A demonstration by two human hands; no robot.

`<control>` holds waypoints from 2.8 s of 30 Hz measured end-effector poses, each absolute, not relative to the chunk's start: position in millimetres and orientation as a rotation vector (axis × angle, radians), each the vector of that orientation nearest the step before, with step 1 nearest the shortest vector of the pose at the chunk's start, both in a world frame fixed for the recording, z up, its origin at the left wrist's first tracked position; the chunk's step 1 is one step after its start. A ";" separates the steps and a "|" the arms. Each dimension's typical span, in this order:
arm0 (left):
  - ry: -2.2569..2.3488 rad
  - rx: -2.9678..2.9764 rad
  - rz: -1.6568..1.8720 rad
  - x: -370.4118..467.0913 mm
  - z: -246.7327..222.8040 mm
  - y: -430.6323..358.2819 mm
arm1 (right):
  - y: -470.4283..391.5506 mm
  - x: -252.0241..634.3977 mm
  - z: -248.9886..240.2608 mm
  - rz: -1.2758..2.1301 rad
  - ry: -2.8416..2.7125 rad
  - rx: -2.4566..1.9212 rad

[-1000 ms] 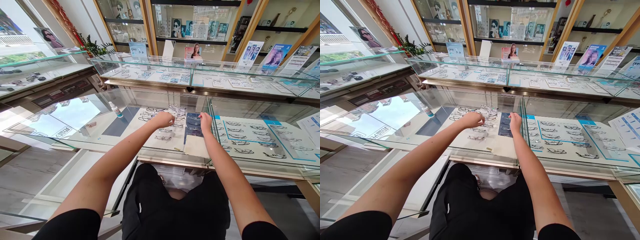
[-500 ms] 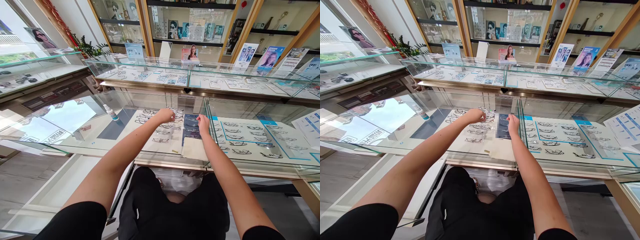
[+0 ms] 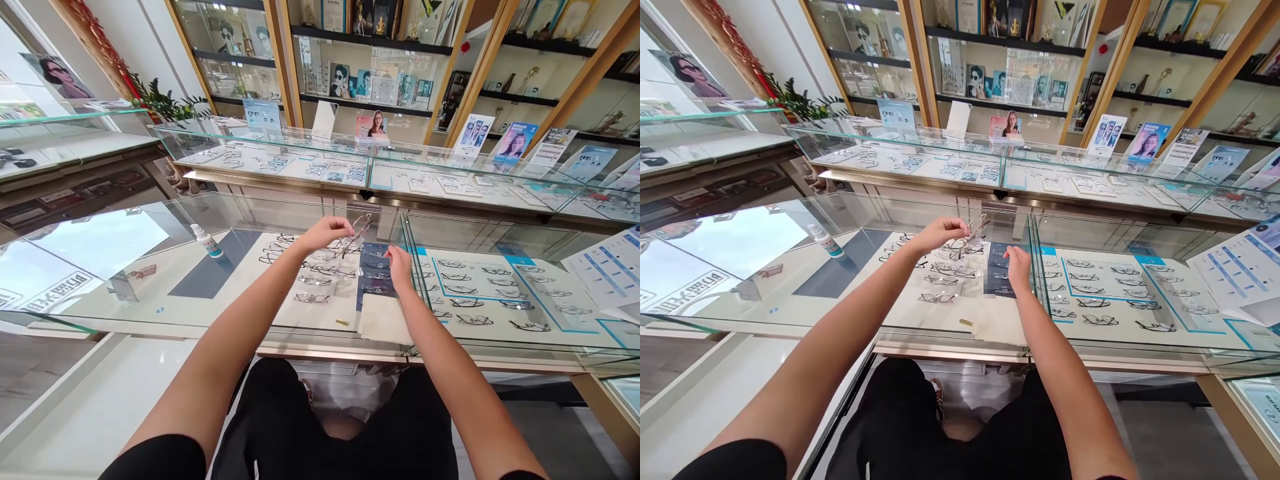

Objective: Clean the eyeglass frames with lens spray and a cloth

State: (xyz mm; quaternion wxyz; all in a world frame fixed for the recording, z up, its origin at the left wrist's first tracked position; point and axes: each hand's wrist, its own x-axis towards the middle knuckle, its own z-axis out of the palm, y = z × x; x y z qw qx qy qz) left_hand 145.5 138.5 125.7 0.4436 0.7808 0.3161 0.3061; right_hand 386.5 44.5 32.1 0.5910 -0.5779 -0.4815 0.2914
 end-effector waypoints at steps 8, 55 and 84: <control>0.628 1.444 1.072 181.4 86.0 130.4 | 49.8 390.8 93.4 0.936 -1.223 -1.137; 0.872 1.243 1.279 169.3 66.3 134.3 | 89.9 420.9 55.2 0.866 -1.107 -1.164; 0.859 1.982 1.607 177.6 66.2 113.7 | 55.8 377.6 48.0 0.409 -1.896 -1.277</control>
